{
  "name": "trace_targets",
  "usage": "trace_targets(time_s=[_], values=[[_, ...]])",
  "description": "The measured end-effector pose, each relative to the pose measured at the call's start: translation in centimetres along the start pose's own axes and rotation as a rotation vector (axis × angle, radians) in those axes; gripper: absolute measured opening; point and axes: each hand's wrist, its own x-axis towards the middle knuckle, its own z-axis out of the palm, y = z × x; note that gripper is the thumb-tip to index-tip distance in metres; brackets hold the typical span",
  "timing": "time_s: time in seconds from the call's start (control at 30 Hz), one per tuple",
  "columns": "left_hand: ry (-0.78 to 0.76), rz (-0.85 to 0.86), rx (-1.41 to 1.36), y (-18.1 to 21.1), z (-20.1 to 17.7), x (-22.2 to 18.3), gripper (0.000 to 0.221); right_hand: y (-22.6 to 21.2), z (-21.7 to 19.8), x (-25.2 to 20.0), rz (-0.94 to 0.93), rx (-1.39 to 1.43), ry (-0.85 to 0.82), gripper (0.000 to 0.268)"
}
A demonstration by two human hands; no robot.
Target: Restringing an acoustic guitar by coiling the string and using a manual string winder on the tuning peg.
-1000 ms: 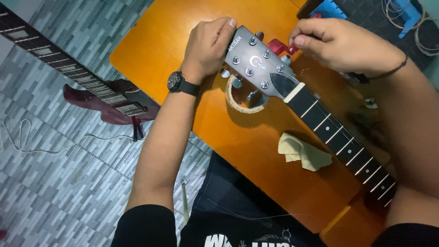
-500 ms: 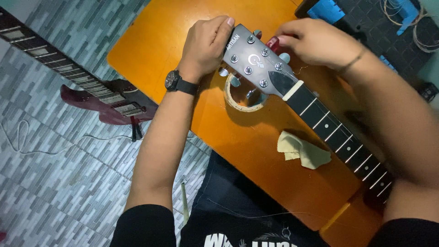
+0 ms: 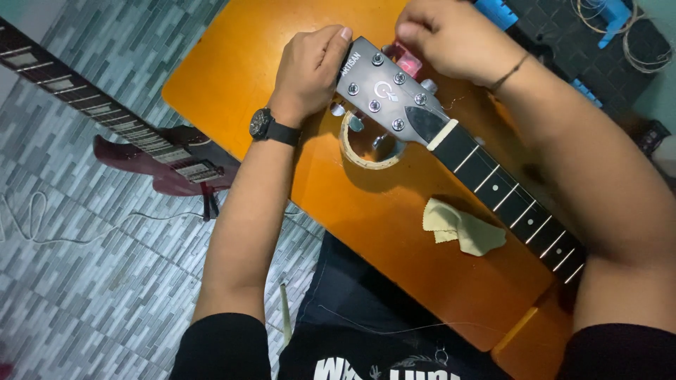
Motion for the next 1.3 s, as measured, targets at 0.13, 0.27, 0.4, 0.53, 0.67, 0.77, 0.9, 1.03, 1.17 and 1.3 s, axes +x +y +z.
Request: trace_targets(time_s=[0.13, 0.27, 0.4, 0.53, 0.67, 0.77, 0.9, 1.03, 1.17, 1.3], values=[[0.014, 0.006, -0.004, -0.2, 0.0, 0.0, 0.044, -2.1, -1.3, -2.1, 0.119, -0.079, -0.191, 0.024], [0.015, 0.025, 0.006, -0.4, 0.0, 0.0, 0.043, -3.8, -4.1, -5.7, 0.234, -0.227, -0.239, 0.027], [0.022, 0.051, 0.028, -0.6, 0.1, 0.0, 0.042, -4.9, -5.3, -6.1, 0.103, -0.231, -0.172, 0.024], [0.019, 0.049, 0.028, -0.9, 0.2, 0.0, 0.043, -3.5, -3.5, -3.2, -0.039, -0.094, -0.109, 0.022], [0.020, 0.049, 0.034, -0.7, 0.2, 0.0, 0.042, -2.2, -1.1, -0.9, 0.102, -0.020, -0.089, 0.020], [0.024, 0.046, 0.036, -0.9, 0.2, -0.1, 0.042, -1.6, -1.0, -1.5, 0.174, -0.132, -0.201, 0.022], [0.033, 0.048, 0.053, -1.0, 0.3, 0.0, 0.042, -4.8, -3.8, -4.8, 0.332, -0.319, -0.271, 0.031], [0.023, 0.027, 0.046, -0.9, 0.3, 0.0, 0.042, -4.1, -4.8, -5.4, 0.259, -0.357, -0.261, 0.029], [0.025, 0.055, 0.039, -1.0, 0.2, 0.0, 0.043, -2.1, -4.7, -4.2, 0.031, -0.223, -0.159, 0.026], [0.029, 0.074, 0.032, -0.9, 0.1, 0.0, 0.042, -2.7, -2.5, -2.2, -0.002, -0.047, -0.046, 0.023]])
